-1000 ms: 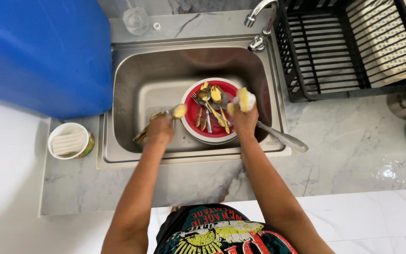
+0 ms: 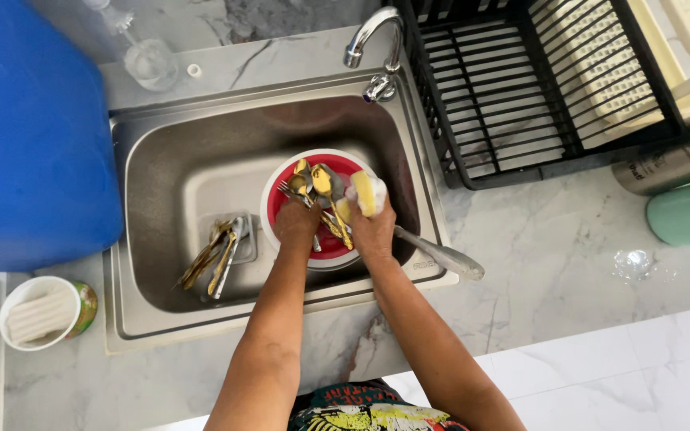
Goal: The person washes plates, bowls, and cutlery in a sink by hand with a soapy sponge, then places items on a drying rack.
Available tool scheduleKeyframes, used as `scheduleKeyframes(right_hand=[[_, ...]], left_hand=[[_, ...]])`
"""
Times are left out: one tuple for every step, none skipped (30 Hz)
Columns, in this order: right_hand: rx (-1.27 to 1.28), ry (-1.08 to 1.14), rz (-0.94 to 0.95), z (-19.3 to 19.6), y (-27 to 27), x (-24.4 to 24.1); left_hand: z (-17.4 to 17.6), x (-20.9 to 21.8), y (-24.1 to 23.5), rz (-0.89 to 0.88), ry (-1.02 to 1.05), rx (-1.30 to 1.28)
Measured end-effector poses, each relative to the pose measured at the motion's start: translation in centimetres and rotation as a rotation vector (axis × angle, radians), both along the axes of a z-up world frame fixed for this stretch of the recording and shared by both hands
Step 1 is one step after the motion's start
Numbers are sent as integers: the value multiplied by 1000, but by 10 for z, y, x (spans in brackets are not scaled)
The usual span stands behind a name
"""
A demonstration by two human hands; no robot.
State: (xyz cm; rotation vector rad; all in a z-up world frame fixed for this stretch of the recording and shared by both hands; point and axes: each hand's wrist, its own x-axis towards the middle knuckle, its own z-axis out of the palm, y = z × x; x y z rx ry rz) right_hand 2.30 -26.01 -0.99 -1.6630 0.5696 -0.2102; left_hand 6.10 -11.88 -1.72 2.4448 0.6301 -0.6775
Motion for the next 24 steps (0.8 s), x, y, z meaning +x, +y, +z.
scheduleKeyframes(right_hand=[[0,0,-5,0,0,-1],[0,4,9,1,2,0],[1,7,23,3,4,0],[3,3,26,4,5,-2],[-8,25,25,6,6,-4],[-20,43,25,8,7,-4],[-21,37,29,9,5,-4],[-33,38,41,9,4,-4],[-46,40,53,10,2,-4],[-47,26,51,8,2,-3],[-48,28,53,7,0,-2],[-51,30,54,5,-2,0],[-55,17,51,8,-1,3],[-32,19,42,9,1,-1],[-8,20,33,9,4,-5],[-8,28,37,9,1,-3],[-32,22,52,9,-2,-1],[-50,18,69,9,-2,0],[-45,27,76,7,-2,-4],[-39,25,73,8,-1,-2],[-34,23,70,10,0,0],[-28,19,74,12,2,-1],[-15,20,70,14,5,-1],[-5,24,63,16,6,-2]], left_hand=[[-2,1,-2,-5,0,0],[-3,3,-2,58,-6,-50],[-4,4,-1,120,-11,-101],[-4,3,1,123,-15,-99],[-5,1,3,147,-9,-87],[-5,2,5,172,-7,-77],[-5,0,7,175,-14,-78],[-5,-1,9,164,-17,-99],[-6,-2,10,152,-21,-119],[-7,-3,9,150,-34,-121],[-8,-4,8,140,-33,-126],[-11,-5,4,129,-31,-133],[-11,1,4,126,-44,-138],[-14,1,3,148,-58,-112],[-18,0,3,170,-72,-86],[-13,-3,5,175,-65,-84],[-8,-6,7,196,-121,-98],[-2,-10,13,219,-176,-106],[2,-16,15,225,-167,-99],[9,-15,19,208,-280,-85],[17,-14,22,189,-393,-68],[22,-15,25,192,-398,-62],[28,-16,28,163,-466,-36],[32,-18,29,132,-531,-14]])
